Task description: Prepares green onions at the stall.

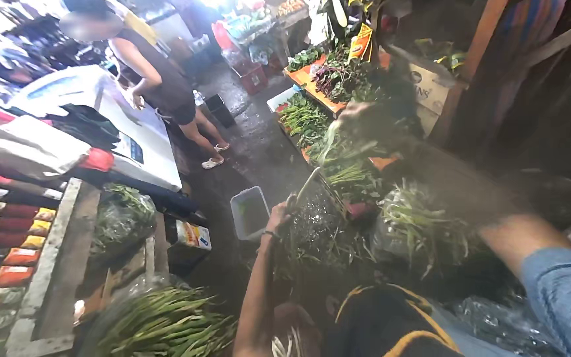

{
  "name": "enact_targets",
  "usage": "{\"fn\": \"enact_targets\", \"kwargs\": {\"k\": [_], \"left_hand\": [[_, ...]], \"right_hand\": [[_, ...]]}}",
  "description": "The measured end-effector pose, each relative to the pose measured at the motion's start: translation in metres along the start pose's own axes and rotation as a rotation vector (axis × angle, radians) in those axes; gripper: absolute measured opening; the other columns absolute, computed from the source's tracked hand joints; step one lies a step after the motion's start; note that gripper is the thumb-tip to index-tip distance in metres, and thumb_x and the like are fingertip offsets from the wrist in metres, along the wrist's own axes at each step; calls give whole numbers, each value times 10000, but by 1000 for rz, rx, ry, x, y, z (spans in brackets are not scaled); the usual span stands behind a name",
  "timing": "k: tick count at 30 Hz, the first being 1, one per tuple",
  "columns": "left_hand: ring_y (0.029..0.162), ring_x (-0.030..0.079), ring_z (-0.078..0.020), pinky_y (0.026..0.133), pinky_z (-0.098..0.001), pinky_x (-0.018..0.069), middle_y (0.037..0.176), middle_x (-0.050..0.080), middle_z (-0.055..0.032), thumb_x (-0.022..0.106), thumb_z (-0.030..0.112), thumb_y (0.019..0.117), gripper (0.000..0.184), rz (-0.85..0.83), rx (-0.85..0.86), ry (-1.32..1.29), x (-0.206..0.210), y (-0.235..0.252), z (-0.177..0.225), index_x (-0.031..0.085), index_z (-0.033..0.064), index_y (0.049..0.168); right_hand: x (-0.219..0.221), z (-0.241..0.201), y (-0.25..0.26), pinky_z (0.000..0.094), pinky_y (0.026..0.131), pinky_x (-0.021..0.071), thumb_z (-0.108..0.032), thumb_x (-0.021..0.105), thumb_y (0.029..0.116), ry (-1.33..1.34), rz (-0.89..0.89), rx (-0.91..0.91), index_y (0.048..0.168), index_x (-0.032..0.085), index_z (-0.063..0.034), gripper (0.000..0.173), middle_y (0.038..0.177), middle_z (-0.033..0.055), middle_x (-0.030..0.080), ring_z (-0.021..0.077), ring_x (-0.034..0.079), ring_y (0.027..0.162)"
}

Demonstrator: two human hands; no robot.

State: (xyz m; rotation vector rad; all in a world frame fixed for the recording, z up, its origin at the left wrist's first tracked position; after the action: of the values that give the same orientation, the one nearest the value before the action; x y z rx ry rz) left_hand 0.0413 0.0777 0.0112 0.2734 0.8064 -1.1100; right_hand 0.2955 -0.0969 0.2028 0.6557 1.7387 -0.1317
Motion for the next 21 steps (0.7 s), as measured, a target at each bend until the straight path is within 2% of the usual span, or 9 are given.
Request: {"fn": "enact_targets", "kwargs": {"k": [3,6,8,10,11,12,14,16,21], "left_hand": [[1044,652,-295,979,-455,492,1123,680,-237,672,123,945,352,129,-137,-49,-9,-5,-24,640,-78,1233],[987,666,-300,936,-475,520,1075,690,-230,711,144,949,326,332,-233,-184,-26,-12,-56,652,-70,1188],[871,663,-209,818,-401,556,1007,703,-153,736,173,941,308,469,-207,-310,-37,-18,-65,671,-24,1168],[662,594,-84,614,-272,520,858,684,-52,762,145,917,234,630,-216,-508,-43,-22,-68,691,19,1102],[589,538,-68,543,-251,477,808,650,-39,759,131,918,229,685,-249,-592,-43,-25,-67,672,14,1094],[549,507,-74,509,-256,455,780,631,-43,756,129,922,241,729,-291,-655,-42,-28,-69,657,3,1102],[493,457,-82,465,-255,424,710,573,-35,732,145,943,224,781,-374,-771,-32,-30,-83,626,0,1076],[453,403,-74,431,-237,385,676,542,-30,690,155,975,196,792,-463,-891,-14,-34,-99,612,-5,1057],[386,353,-21,356,-182,315,656,592,-16,608,113,1018,100,808,-505,-1191,32,-62,-128,608,14,1015]], "right_hand": [[-62,43,2,696,989,442,-79,608,976,120,271,2,1292,642,11,330,1258,298,641,496,613,1178],[-71,81,-9,535,1034,485,-198,640,963,381,423,79,1347,544,70,478,1239,284,634,361,640,1145],[-48,79,-30,415,916,527,-184,696,919,547,402,149,1257,586,61,432,1134,202,656,212,646,988],[-6,71,-50,271,820,534,-118,630,980,719,279,283,1228,597,50,302,1060,102,654,67,612,871],[19,67,-57,224,716,520,-118,590,1016,788,200,368,1196,603,37,238,958,47,624,21,571,755],[46,66,-61,263,700,524,-140,553,1045,812,90,439,1210,595,24,237,941,61,623,59,574,733],[95,75,-67,491,889,526,-170,566,1051,762,-67,515,1248,616,49,299,1090,219,667,280,646,944],[128,89,-73,600,1007,455,-232,599,1046,639,-135,548,1253,630,51,351,1194,282,647,400,622,1120],[144,124,-90,658,1068,404,-259,602,1042,499,-53,634,1289,632,47,394,1276,323,621,478,579,1230]]}}
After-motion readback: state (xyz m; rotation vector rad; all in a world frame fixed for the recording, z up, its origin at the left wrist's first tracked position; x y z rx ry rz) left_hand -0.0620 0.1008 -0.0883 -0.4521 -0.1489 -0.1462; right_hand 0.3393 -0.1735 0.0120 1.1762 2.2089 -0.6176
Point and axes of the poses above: each hand's wrist, its own y-axis towards the middle knuckle, its own x-axis out of the palm, z = x × y, the point moved 7 cm from there along y, towards the middle knuckle
